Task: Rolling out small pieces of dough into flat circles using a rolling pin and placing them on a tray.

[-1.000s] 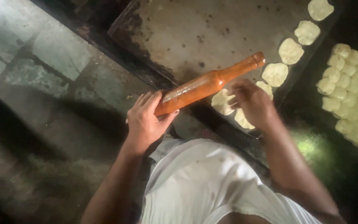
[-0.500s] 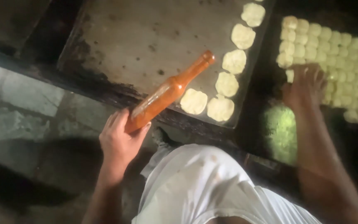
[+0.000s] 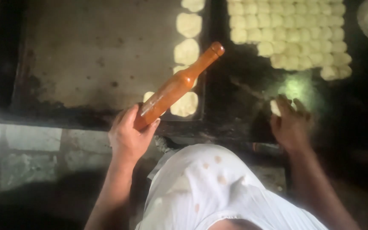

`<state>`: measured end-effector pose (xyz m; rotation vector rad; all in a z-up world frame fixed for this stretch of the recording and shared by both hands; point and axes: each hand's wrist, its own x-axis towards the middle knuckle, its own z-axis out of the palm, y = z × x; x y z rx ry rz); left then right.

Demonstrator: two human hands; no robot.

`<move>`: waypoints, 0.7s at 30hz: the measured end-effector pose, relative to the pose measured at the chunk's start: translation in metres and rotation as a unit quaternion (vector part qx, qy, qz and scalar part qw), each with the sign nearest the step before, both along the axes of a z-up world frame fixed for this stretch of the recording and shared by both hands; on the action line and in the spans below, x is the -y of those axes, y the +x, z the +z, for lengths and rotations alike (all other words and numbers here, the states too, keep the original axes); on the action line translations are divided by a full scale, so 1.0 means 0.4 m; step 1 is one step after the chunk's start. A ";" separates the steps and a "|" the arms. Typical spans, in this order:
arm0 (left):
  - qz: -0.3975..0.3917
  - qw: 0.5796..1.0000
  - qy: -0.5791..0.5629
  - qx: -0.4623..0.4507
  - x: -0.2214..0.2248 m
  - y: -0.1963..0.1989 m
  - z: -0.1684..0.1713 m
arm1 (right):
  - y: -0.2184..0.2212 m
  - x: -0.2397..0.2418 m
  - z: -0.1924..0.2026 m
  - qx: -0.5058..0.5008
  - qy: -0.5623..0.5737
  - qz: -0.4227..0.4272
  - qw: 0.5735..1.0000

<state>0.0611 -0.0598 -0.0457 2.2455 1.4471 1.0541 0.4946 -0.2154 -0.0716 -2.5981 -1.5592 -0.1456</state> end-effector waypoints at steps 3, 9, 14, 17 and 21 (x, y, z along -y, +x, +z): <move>-0.027 0.999 -0.012 -0.020 -0.005 0.085 0.048 | -0.030 0.017 0.042 -0.021 0.040 0.088 0.995; -0.105 0.993 0.001 -0.047 -0.018 0.309 0.056 | -0.041 0.044 -0.016 -0.058 -0.066 0.142 0.986; -0.194 0.970 0.034 -0.141 -0.026 0.456 0.047 | -0.044 0.039 0.026 -0.114 -0.106 0.145 0.977; -0.290 0.937 0.021 -0.196 -0.021 0.522 0.002 | 0.018 0.126 0.058 -0.286 0.114 0.036 0.951; -0.351 0.921 0.028 -0.169 -0.009 0.592 0.032 | 0.158 0.128 0.055 -0.124 0.259 0.094 0.953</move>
